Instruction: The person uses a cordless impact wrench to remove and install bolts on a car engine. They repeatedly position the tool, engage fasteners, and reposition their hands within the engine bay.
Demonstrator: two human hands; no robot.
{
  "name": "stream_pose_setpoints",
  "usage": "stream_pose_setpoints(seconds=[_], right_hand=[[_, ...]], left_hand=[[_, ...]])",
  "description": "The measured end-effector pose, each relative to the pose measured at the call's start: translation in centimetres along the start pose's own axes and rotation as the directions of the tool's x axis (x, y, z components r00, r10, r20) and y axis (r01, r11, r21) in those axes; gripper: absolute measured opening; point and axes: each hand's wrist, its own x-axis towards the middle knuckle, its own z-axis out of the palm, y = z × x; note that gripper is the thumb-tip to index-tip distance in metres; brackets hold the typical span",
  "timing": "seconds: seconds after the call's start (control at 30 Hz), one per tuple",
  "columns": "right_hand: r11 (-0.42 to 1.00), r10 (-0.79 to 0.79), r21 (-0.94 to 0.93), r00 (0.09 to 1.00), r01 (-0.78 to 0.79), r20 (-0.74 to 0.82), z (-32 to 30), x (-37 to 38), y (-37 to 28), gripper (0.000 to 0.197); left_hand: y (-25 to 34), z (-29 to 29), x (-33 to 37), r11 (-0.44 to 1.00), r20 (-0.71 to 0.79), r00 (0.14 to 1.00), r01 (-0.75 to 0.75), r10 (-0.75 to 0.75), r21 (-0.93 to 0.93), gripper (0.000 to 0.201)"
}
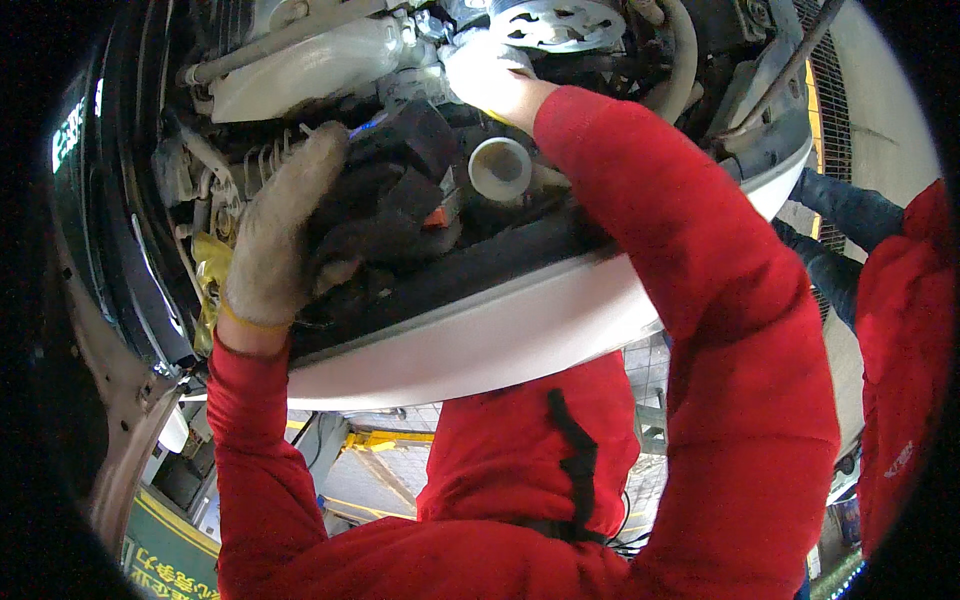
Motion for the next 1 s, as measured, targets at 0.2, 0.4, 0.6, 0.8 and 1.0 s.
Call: stream_pose_setpoints(seconds=[0.2,0.4,0.6,0.8,1.0], right_hand=[[0.925,0.21,0.251,0.934,-0.286,0.29,-0.7,0.7,0.1,0.037],[0.637,0.44,0.555,0.844,-0.535,0.308,3.7,2.7,0.6,0.044],[0.627,0.464,0.675,0.882,-0.39,0.079,6.7,2.9,1.3,0.045],[0.353,0.553,0.774,0.785,-0.525,0.28,9.8,5.6,0.3,0.047],[0.26,0.476,0.818,0.805,-0.513,0.353,6.2,3.5,1.4,0.04]], left_hand=[[1.0,-0.5,0.7,0.998,-0.007,1.0,-0.016,0.016,0.057,0.069],[0.6,-0.2,1.7,0.987,-0.061,0.992,-0.103,0.111,0.122,0.044],[0.3,0.0,2.4,0.985,-0.042,0.992,-0.115,0.121,0.126,0.036],[-0.2,0.2,1.8,0.994,-0.053,0.996,-0.064,0.069,0.093,0.036],[0.1,0.4,1.5,0.999,-0.035,0.998,0.052,-0.052,-0.013,0.042]])
